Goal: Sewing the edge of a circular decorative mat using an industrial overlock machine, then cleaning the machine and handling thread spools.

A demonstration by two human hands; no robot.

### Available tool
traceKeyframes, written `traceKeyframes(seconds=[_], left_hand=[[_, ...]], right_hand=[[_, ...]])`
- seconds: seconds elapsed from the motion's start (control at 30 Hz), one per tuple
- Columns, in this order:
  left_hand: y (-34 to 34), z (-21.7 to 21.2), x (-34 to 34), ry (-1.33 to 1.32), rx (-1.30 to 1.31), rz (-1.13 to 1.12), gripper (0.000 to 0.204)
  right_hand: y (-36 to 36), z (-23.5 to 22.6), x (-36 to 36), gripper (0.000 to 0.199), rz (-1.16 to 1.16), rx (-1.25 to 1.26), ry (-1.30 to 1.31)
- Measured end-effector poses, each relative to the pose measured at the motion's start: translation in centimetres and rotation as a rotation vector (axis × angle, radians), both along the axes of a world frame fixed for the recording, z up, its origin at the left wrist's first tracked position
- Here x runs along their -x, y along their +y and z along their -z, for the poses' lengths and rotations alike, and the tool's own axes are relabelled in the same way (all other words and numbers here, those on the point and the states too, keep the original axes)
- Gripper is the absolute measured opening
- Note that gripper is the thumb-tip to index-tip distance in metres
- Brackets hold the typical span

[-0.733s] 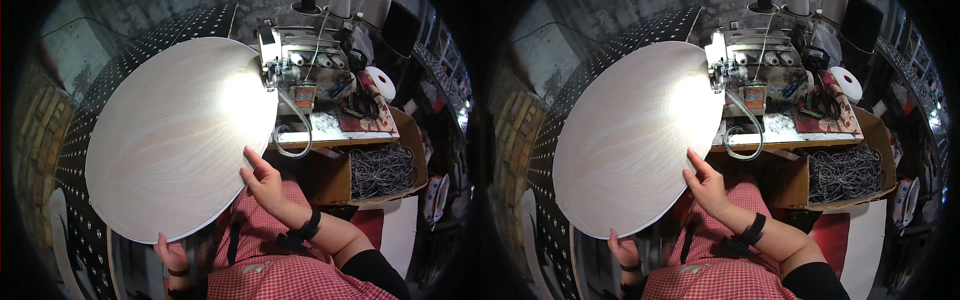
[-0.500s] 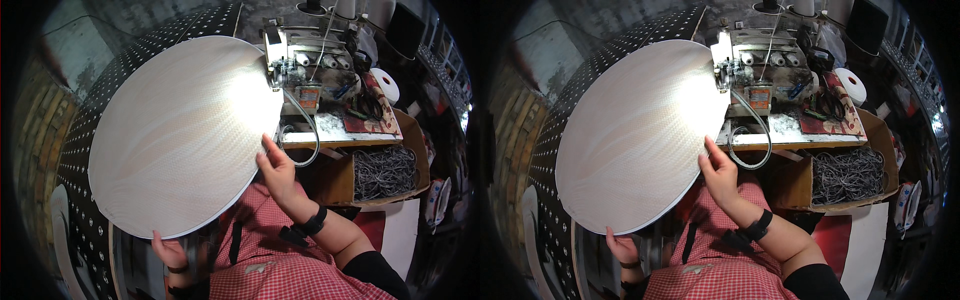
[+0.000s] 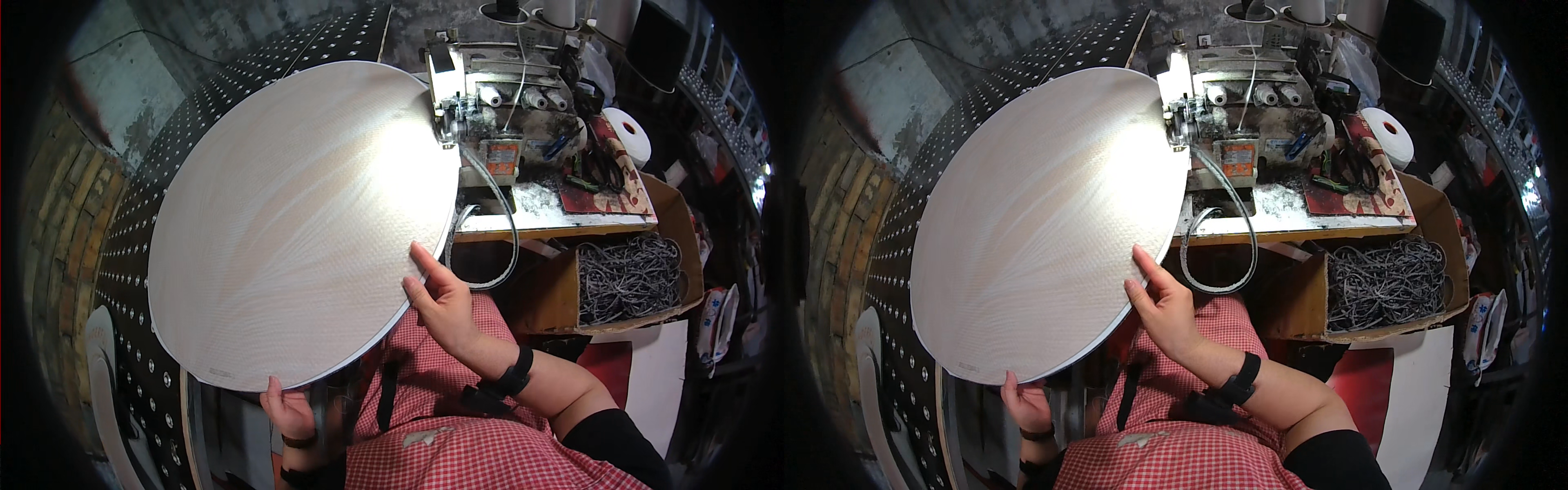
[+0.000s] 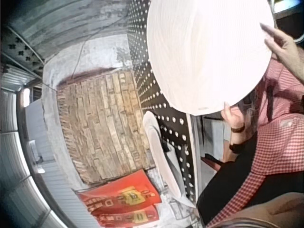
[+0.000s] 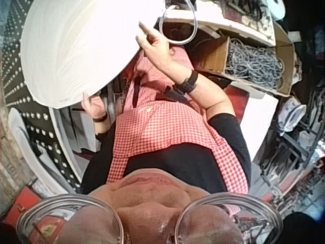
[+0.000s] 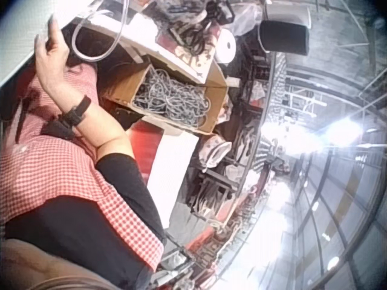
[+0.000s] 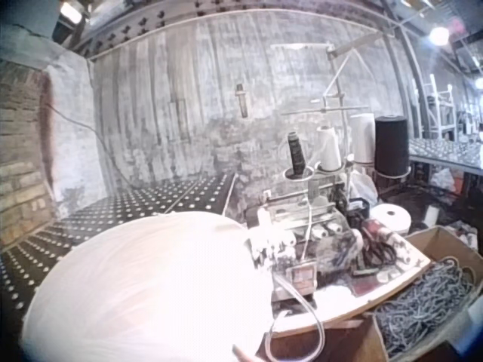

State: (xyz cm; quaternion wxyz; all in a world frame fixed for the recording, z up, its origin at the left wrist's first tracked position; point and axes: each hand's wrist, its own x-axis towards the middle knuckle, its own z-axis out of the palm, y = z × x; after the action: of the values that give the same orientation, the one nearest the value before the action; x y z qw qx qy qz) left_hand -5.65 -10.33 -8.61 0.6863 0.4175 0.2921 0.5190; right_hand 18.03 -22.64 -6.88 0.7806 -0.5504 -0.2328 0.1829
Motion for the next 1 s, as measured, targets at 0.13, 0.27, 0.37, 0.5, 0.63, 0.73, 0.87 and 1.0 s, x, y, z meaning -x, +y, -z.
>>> traceKeyframes(seconds=[0.13,0.27,0.37,0.5,0.63,0.73,0.87,1.0], left_hand=[[1.0,-0.4,0.1,-0.127,0.145,-0.052,0.030],[1.4,-0.3,0.1,-0.056,0.118,-0.117,0.031],[1.0,0.1,0.4,0.077,-0.013,0.095,0.033],[2.0,-0.7,-0.1,-0.082,0.091,0.058,0.037],[2.4,-0.3,-0.3,-0.039,0.036,-0.046,0.040],[1.7,0.0,-0.4,0.044,-0.042,0.039,0.040],[1.4,-1.0,-0.7,-0.140,0.103,-0.018,0.038],[3.4,-0.1,0.3,-0.103,0.053,-0.121,0.039]], right_hand=[[0.3,-0.1,-2.5,0.040,0.080,0.030,0.048],[0.4,-0.1,-1.6,0.041,0.163,0.022,-0.050],[0.0,-0.3,0.0,0.042,0.021,0.126,-0.020],[0.6,-0.3,-2.2,0.043,0.085,0.030,0.064],[1.2,0.8,-1.3,0.046,0.101,-0.002,0.010],[0.7,0.1,-0.1,0.045,0.025,0.111,0.010],[1.1,-0.4,-2.4,0.042,0.119,-0.023,0.050],[1.0,0.4,-1.7,0.042,0.155,0.086,-0.006]])
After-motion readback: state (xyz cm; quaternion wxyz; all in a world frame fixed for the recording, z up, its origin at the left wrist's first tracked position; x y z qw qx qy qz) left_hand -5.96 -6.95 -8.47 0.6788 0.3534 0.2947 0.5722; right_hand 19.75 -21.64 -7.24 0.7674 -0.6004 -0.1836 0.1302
